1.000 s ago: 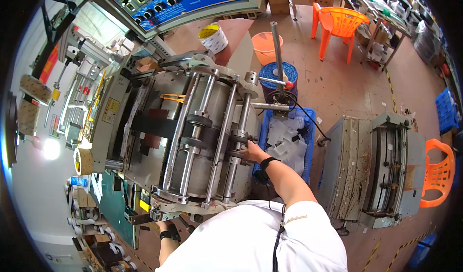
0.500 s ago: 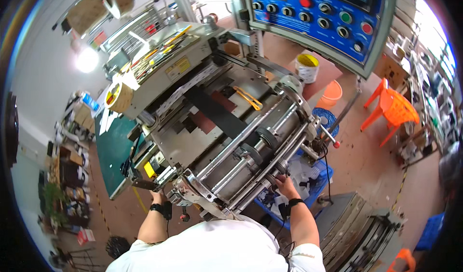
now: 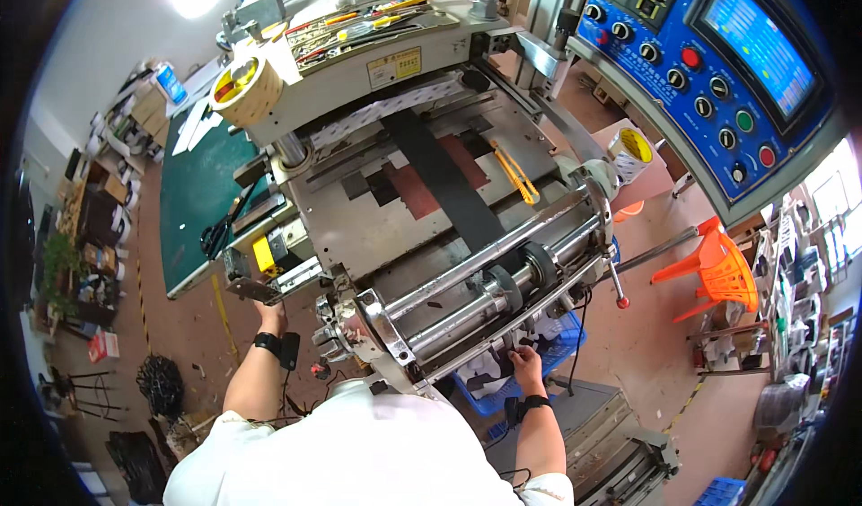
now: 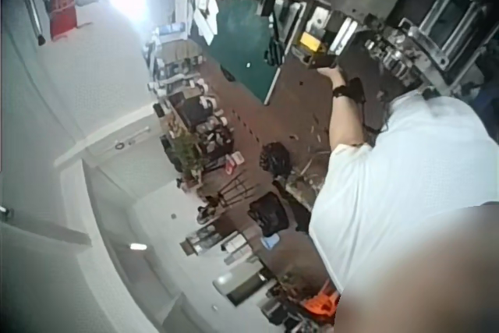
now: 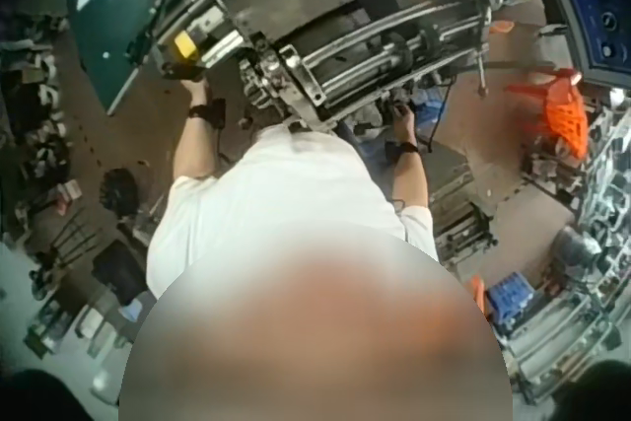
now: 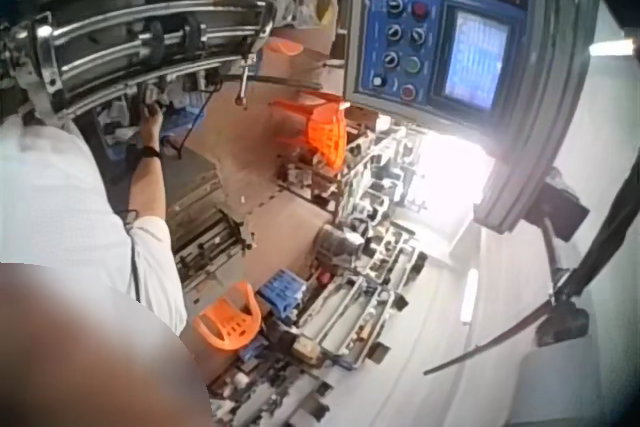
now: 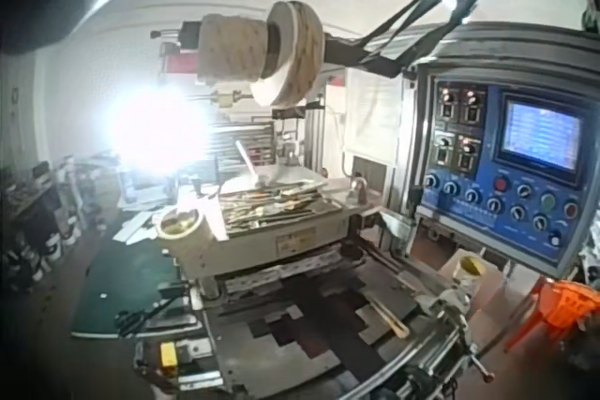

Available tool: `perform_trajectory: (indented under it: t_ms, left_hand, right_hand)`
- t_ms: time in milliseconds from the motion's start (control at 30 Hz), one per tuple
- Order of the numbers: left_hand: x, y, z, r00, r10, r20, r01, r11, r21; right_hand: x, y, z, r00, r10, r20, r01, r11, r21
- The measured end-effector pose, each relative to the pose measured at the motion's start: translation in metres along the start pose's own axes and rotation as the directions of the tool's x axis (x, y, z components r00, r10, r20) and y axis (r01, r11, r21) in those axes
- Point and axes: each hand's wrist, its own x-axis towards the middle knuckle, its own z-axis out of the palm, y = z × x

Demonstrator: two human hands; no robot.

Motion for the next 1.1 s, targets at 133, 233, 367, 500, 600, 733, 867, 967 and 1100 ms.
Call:
perform_trajectory:
  t_ms: [133,233,367,500,600,733,867,967,1100]
  left_hand:
    - [-0.007,0.006,0.001,1.0,-0.008,0.01,0.008,1.0,-0.023]
    - [-0.01,0.005,0.0,0.999,0.007,0.032,-0.007,1.0,0.0]
    - [-0.005,0.0,-0.014,0.997,0.044,0.068,-0.05,0.994,0.093]
    - [-0.016,0.014,-0.007,0.986,-0.091,0.14,0.082,0.994,0.069]
    - [-0.023,0.021,-0.001,0.966,-0.187,0.179,0.188,0.982,0.011]
    - [0.01,-0.025,-0.034,0.942,0.088,0.324,-0.174,0.952,0.25]
    - [-0.022,0.032,-0.01,0.932,-0.041,0.36,-0.037,0.978,0.205]
    - [-0.028,0.033,-0.007,0.941,-0.019,0.339,-0.058,0.975,0.215]
    - [-0.023,0.011,-0.019,0.908,0.191,0.372,-0.325,0.882,0.341]
  right_hand:
    - [-0.014,0.001,-0.013,0.995,0.094,-0.038,-0.095,0.995,-0.038]
    - [-0.022,-0.005,-0.024,0.994,0.095,-0.046,-0.099,0.991,-0.086]
    - [-0.036,-0.034,-0.05,0.996,0.019,-0.085,-0.039,0.97,-0.239]
    - [-0.036,-0.13,-0.165,0.893,-0.141,-0.428,0.094,0.987,-0.13]
    - [-0.032,-0.289,-0.22,0.74,-0.504,-0.445,0.066,0.713,-0.698]
    - [-0.019,-0.475,-0.144,0.694,-0.691,-0.202,0.416,0.614,-0.671]
    - [0.014,-0.556,-0.053,0.749,-0.623,0.226,0.605,0.504,-0.617]
    - [0.045,-0.576,0.001,0.73,-0.503,0.462,0.672,0.408,-0.618]
    - [0.103,-0.56,0.043,0.553,-0.492,0.672,0.81,0.13,-0.572]
